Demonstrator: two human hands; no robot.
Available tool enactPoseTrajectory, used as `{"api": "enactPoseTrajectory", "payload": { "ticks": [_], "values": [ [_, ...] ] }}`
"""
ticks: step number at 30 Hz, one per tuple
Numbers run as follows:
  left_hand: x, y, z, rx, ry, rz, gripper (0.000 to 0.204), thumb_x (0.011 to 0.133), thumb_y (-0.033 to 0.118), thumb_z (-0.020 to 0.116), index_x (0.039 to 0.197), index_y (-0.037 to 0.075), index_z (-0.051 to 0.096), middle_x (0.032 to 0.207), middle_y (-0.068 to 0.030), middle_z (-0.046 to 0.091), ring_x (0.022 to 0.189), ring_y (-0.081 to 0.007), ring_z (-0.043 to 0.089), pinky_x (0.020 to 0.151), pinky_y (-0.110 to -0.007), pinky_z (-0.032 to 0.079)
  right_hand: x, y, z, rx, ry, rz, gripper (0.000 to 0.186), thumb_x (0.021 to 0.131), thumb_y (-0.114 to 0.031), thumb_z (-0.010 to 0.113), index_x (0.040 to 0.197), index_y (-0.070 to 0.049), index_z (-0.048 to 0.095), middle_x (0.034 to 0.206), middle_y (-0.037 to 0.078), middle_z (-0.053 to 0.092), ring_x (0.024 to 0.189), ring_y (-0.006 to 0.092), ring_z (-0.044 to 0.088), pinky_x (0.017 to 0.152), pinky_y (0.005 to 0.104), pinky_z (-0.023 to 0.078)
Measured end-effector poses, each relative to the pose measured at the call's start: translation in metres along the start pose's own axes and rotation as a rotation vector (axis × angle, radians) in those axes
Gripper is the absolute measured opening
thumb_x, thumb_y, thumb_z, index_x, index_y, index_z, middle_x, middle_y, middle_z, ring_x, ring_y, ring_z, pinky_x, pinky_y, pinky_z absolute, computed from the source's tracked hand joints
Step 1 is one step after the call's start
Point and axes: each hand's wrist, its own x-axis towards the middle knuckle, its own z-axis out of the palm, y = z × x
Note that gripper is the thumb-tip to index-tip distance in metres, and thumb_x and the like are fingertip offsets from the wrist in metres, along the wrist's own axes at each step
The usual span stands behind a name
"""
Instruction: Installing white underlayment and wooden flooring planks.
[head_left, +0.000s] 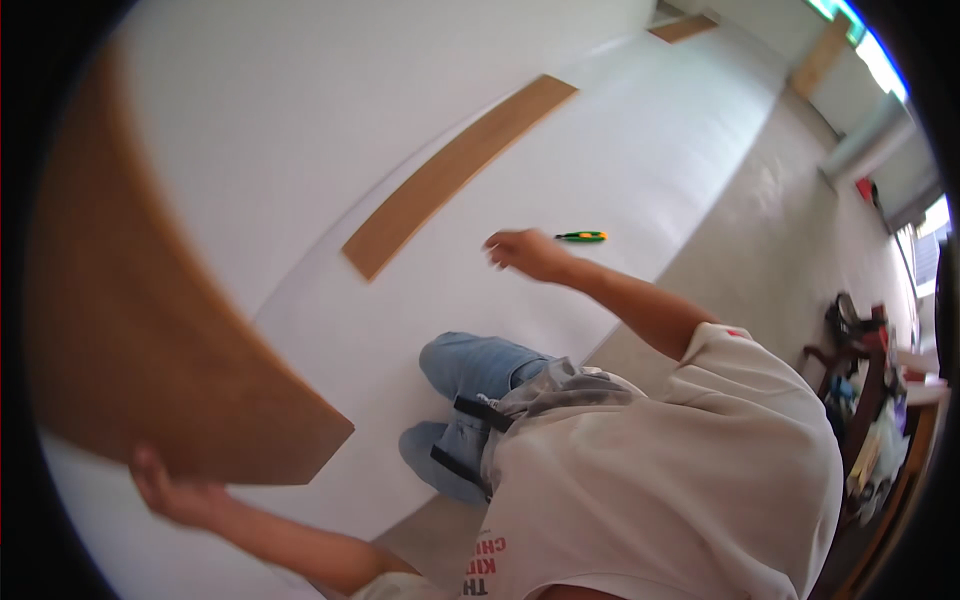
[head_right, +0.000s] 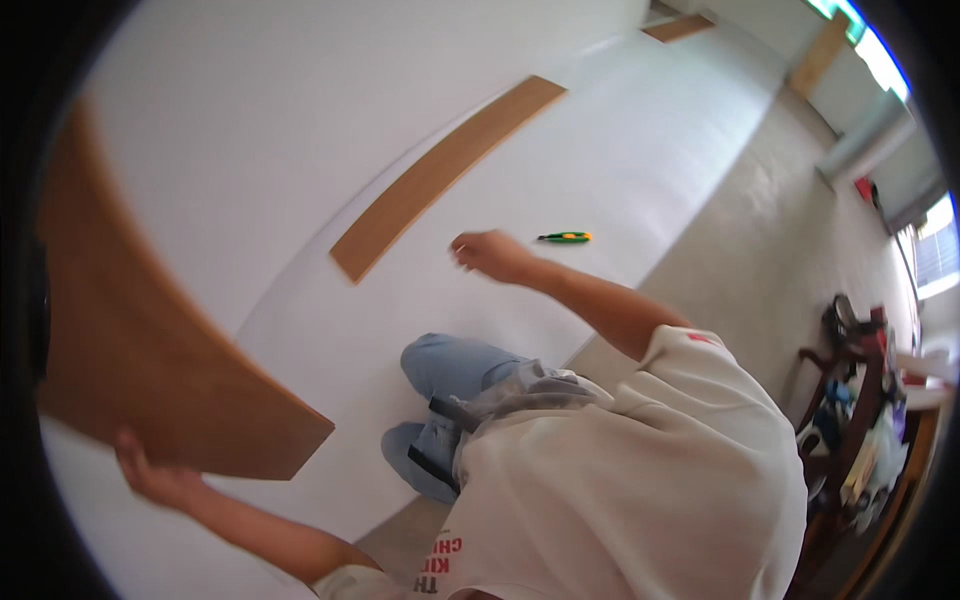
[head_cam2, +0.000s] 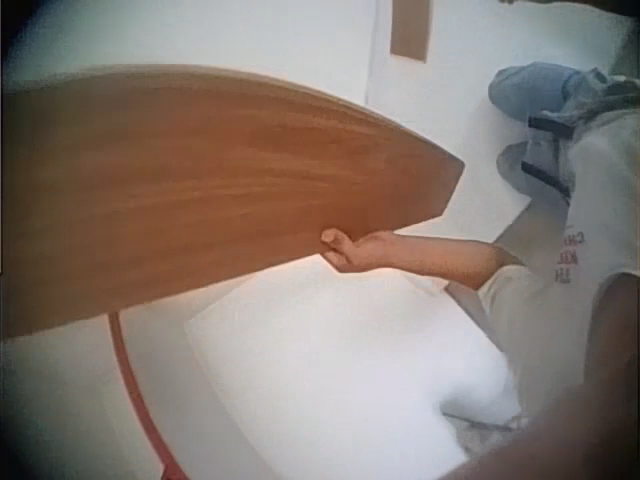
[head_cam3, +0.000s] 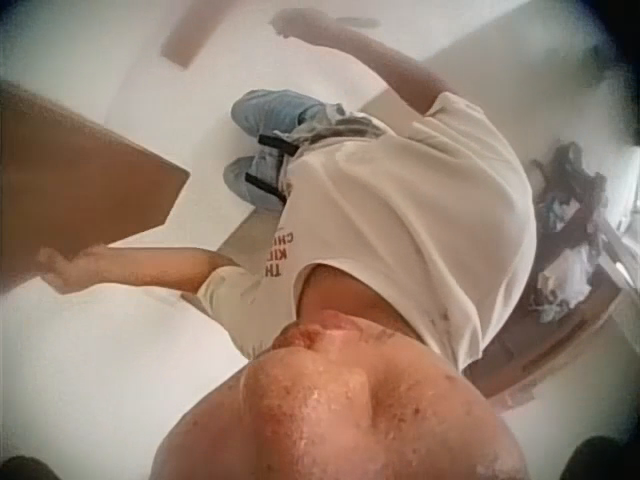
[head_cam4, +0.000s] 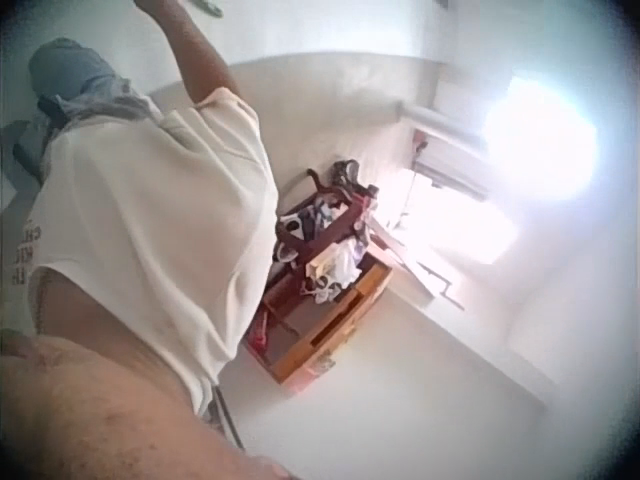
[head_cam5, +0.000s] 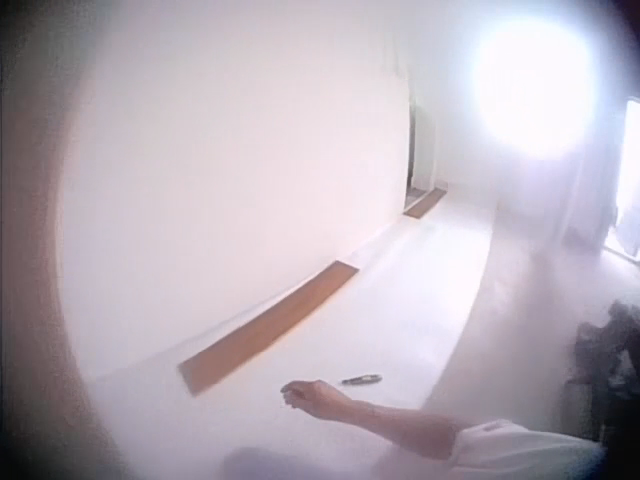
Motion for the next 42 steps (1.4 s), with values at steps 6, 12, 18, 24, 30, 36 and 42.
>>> {"api": "enactPoseTrajectory", "payload": {
  "ticks": [6, 12, 18, 24, 30, 36, 42],
  "values": [
    [-0.08, -0.07, 0.071, 0.451, -0.473, -0.164, 0.033, 0.076, 0.031, 0.081, 0.079, 0.001, 0.068, 0.069, 0.0028, 0.056, 0.066, -0.0101, 0.046, 0.06, -0.027, 0.039, -0.015, 0.007, -0.1, 0.247, 0.798, -0.14, 0.032, 0.101, -0.019, 0.043, 0.118, 0.002, 0.059, 0.093, 0.012, 0.068, 0.086, 0.0186, 0.066, 0.081, 0.031, 0.052],
    [-0.16, -0.149, 0.04, 0.888, -0.819, -0.395, 0.052, 0.069, 0.058, 0.076, 0.071, 0.006, 0.067, 0.057, -0.0093, 0.061, 0.054, -0.0252, 0.059, 0.054, -0.036, 0.046, -0.008, 0.015, -0.153, -0.486, 1.043, -0.127, 0.031, 0.1, -0.022, 0.049, 0.123, -0.002, 0.058, 0.115, 0.014, 0.062, 0.105, 0.0242, 0.06, 0.091, 0.0344, 0.048],
    [-0.184, -0.185, 0.011, 1.015, -0.982, -0.33, 0.057, 0.07, 0.066, 0.07, 0.068, 0.009, 0.066, 0.06, -0.0094, 0.063, 0.06, -0.03, 0.062, 0.057, -0.039, 0.048, 0.033, 0.142, -0.222, -0.827, 0.83, -0.011, 0.058, 0.099, -0.042, 0.046, 0.138, 0.001, 0.043, 0.139, 0.023, 0.045, 0.122, 0.0384, 0.047, 0.103, 0.0439, 0.038],
    [-0.132, -0.23, -0.017, 1.068, -1.217, -0.497, 0.066, 0.076, 0.071, 0.058, 0.07, 0.006, 0.065, 0.069, -0.0152, 0.064, 0.072, -0.0349, 0.062, 0.066, -0.044, 0.047, 0.044, 0.184, -0.222, -0.124, 0.135, 0.449, 0.063, 0.099, -0.051, 0.044, 0.132, 0.001, 0.054, 0.127, 0.012, 0.058, 0.118, 0.0184, 0.049, 0.103, 0.0339, 0.037],
    [-0.048, -0.334, -0.043, 1.105, -1.391, -0.628, 0.08, 0.076, 0.079, 0.05, 0.078, 0.002, 0.07, 0.082, -0.0152, 0.069, 0.082, -0.0319, 0.066, 0.074, -0.042, 0.051, 0.044, 0.171, -0.12, 0.095, -0.056, 0.453, 0.061, 0.098, -0.049, 0.047, 0.133, 0.0, 0.053, 0.121, 0.007, 0.059, 0.113, 0.0163, 0.05, 0.1, 0.0327, 0.039],
    [0.055, -0.427, -0.089, 1.352, -1.372, -0.683, 0.081, 0.077, 0.077, 0.05, 0.092, 0.0, 0.073, 0.099, -0.0195, 0.068, 0.098, -0.0345, 0.062, 0.084, -0.043, 0.048, 0.075, 0.159, 0.052, 0.259, 0.183, 0.662, 0.064, 0.094, -0.056, 0.051, 0.114, 0.003, 0.061, 0.107, 0.011, 0.063, 0.097, 0.0198, 0.056, 0.088, 0.0344, 0.045],
    [0.146, -0.482, -0.152, 1.595, -1.108, -0.301, 0.068, 0.085, 0.065, 0.052, 0.101, 0.002, 0.071, 0.095, -0.018, 0.068, 0.103, -0.035, 0.059, 0.091, -0.043, 0.045, 0.129, 0.149, 0.251, 0.177, 0.236, 0.645, 0.064, 0.1, -0.052, 0.04, 0.119, 0.005, 0.061, 0.106, 0.014, 0.066, 0.094, 0.021, 0.059, 0.083, 0.0352, 0.048]
  ]
}}
